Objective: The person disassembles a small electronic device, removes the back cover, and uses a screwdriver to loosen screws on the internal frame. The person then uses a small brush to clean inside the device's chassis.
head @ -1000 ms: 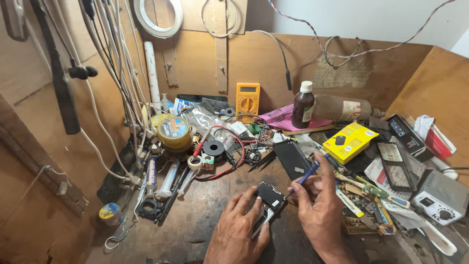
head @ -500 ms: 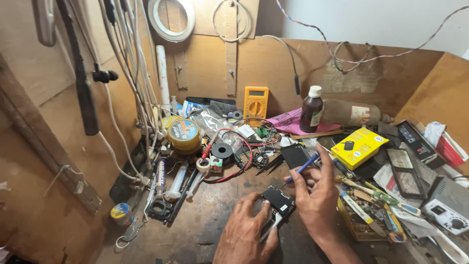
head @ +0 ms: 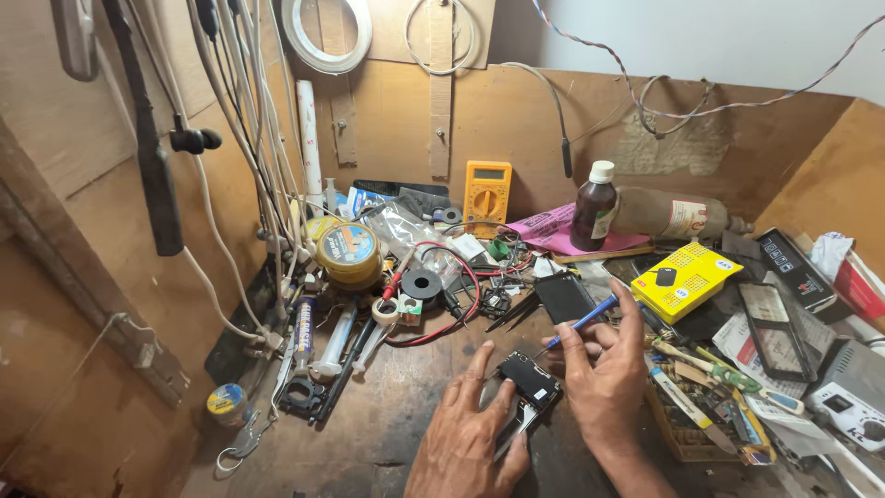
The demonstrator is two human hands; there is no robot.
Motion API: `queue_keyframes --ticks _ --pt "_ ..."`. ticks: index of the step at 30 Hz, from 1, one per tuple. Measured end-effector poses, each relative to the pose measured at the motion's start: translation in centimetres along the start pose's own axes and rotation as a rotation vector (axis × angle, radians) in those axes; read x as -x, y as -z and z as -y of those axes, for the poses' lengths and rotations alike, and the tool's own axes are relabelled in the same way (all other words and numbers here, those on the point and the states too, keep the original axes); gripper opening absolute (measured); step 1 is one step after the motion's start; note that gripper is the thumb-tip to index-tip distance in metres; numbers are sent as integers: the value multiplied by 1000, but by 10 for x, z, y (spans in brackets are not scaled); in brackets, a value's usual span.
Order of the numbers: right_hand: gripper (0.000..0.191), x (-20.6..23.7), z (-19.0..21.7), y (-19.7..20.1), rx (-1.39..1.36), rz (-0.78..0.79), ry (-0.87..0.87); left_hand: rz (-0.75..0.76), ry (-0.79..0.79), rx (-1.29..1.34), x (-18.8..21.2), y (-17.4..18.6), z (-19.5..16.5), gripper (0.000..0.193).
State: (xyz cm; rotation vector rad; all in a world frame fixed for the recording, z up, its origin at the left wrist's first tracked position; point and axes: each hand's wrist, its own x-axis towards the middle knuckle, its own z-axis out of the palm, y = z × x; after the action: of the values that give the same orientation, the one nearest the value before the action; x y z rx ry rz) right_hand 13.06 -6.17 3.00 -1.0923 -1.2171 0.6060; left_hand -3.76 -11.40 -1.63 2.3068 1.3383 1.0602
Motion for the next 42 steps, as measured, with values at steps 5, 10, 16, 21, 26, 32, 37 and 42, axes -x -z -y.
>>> queue_keyframes --ticks 5,10,16,21,26,32,37,42 --pt "75 0 1 0 -2 23 53 9 21 -6 -1 1 -2 63" --pt "73 2 3 -1 37 5 57 26 52 21 -2 2 -3 65" --pt "74 3 5 0 70 -34 68 7 42 7 -1 0 -2 63" --pt "75 5 4 -1 22 15 57 24 17 4 -2 -2 1 62" --pt "74 8 3 -2 43 31 134 10 40 39 1 -3 2 59" --pt "70 9 3 3 52 -15 88 22 19 37 0 -2 2 58" --pt "69 12 4 4 66 9 131 43 38 31 -1 -1 0 57" --pt "68 16 6 1 194 -15 216 34 19 32 -1 0 -1 57"
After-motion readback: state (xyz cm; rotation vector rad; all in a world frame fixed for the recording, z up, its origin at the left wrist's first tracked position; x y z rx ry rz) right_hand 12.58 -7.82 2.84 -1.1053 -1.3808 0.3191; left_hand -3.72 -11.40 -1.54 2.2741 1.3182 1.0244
